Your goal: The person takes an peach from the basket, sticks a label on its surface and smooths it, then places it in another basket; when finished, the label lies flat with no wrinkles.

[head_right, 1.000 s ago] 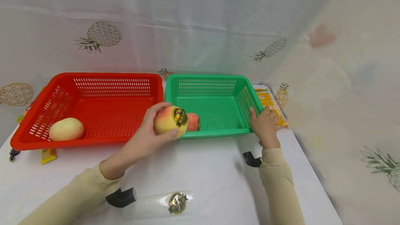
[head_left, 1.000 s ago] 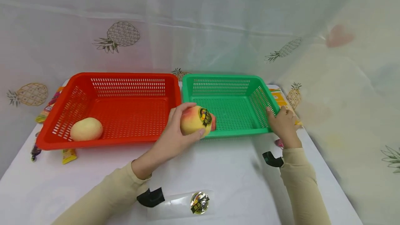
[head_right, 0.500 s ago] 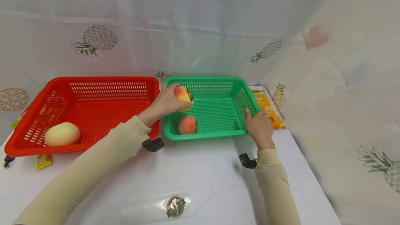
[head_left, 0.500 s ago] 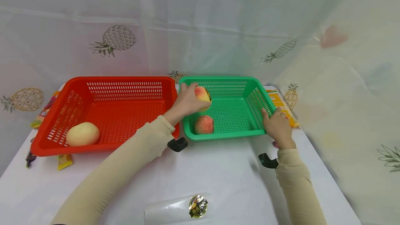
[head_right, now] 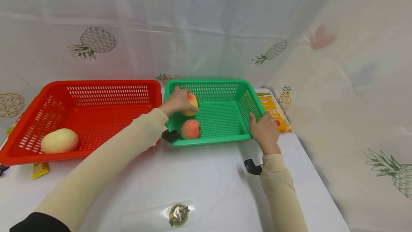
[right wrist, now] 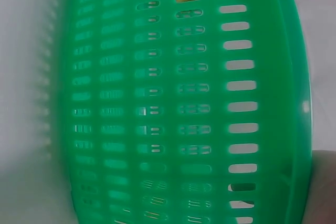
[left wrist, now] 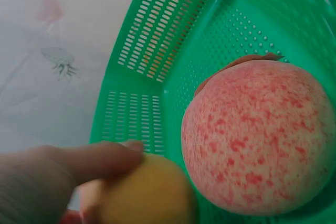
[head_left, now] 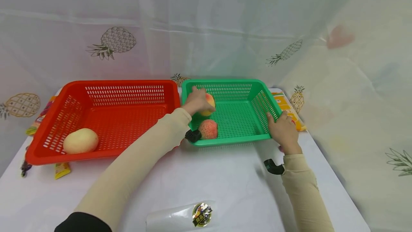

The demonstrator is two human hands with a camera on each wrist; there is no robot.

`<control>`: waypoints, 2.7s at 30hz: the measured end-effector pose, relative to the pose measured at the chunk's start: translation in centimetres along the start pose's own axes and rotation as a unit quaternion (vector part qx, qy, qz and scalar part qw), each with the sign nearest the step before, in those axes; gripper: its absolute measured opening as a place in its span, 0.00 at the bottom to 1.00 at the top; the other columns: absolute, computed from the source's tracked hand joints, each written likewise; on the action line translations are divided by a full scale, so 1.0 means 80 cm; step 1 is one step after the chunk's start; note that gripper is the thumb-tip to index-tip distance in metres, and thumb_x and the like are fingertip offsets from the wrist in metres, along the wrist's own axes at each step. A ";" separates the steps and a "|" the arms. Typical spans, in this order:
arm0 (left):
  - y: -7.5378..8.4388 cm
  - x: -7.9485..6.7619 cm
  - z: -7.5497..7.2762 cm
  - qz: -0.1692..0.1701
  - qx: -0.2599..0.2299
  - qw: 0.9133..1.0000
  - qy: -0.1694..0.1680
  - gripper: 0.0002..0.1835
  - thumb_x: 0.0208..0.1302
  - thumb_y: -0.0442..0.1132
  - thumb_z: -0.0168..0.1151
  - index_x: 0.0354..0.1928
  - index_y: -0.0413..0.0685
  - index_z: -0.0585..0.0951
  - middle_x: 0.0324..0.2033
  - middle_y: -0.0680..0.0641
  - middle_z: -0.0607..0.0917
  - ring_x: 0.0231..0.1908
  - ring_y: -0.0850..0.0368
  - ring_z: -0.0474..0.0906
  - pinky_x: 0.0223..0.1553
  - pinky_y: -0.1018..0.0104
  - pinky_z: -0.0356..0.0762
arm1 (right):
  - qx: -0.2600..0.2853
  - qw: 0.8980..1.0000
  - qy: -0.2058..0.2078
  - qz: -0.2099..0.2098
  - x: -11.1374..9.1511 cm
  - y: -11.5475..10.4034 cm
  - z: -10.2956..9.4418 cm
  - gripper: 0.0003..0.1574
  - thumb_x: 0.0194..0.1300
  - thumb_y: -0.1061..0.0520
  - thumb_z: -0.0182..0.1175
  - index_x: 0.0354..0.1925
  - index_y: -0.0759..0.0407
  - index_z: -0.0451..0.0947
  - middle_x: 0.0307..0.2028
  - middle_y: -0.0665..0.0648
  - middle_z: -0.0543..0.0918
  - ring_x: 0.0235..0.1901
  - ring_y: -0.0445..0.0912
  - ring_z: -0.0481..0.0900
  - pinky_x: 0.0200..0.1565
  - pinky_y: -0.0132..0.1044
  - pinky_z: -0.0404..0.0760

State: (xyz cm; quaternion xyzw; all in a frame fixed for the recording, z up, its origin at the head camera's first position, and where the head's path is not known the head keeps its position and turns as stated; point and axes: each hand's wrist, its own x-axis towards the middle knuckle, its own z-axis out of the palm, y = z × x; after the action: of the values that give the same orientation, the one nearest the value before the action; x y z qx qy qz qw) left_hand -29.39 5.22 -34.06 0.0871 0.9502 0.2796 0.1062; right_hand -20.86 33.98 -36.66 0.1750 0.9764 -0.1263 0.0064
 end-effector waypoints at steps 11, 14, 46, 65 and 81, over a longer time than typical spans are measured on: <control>-0.002 0.004 0.013 0.006 0.031 0.997 -0.071 0.39 0.46 0.52 0.66 0.58 0.41 0.65 0.62 0.30 0.49 0.46 0.43 0.69 0.43 0.56 0.74 | -0.001 1.000 0.006 -0.004 0.000 0.002 0.002 0.58 0.59 0.26 0.23 0.65 0.74 0.34 0.57 0.79 0.55 0.49 0.69 0.63 0.41 0.60 0.67; -0.003 0.004 0.014 -0.002 0.030 0.997 -0.071 0.38 0.46 0.52 0.67 0.57 0.41 0.66 0.62 0.31 0.50 0.47 0.42 0.67 0.43 0.56 0.73 | -0.001 1.000 0.008 -0.004 -0.001 0.001 0.002 0.58 0.59 0.26 0.24 0.65 0.74 0.35 0.57 0.79 0.56 0.49 0.69 0.64 0.40 0.59 0.68; -0.175 -0.286 -0.113 0.042 0.086 0.976 0.194 0.43 0.50 0.65 0.55 0.62 0.44 0.61 0.53 0.33 0.63 0.52 0.35 0.56 0.44 0.38 0.61 | 0.009 1.000 -0.012 -0.006 -0.013 -0.002 -0.005 0.58 0.60 0.27 0.28 0.64 0.76 0.36 0.53 0.81 0.58 0.43 0.68 0.66 0.24 0.47 0.69; -0.331 -0.313 -0.049 -0.106 -0.058 0.915 0.385 0.56 0.42 0.53 0.69 0.67 0.42 0.46 0.64 0.40 0.41 0.63 0.45 0.34 0.53 0.36 0.48 | 0.006 1.000 -0.018 -0.021 -0.012 -0.003 -0.012 0.57 0.61 0.29 0.25 0.63 0.77 0.31 0.57 0.84 0.48 0.53 0.76 0.52 0.48 0.69 0.55; -0.332 -0.306 -0.037 -0.108 -0.147 0.879 0.441 0.55 0.41 0.48 0.71 0.67 0.61 0.45 0.65 0.56 0.43 0.65 0.54 0.44 0.54 0.38 0.56 | -0.078 0.917 -0.037 -0.390 -0.094 -0.324 -0.059 0.44 0.59 0.33 0.46 0.66 0.52 0.50 0.63 0.59 0.54 0.62 0.56 0.50 0.56 0.55 0.61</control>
State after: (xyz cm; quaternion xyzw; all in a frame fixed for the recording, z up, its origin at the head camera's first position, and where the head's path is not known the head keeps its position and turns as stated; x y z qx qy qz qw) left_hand -9.38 -23.82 -42.53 -0.1651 0.8502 0.4122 -0.2828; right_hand -22.58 9.10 -25.37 -0.2255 0.9730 -0.0485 0.0060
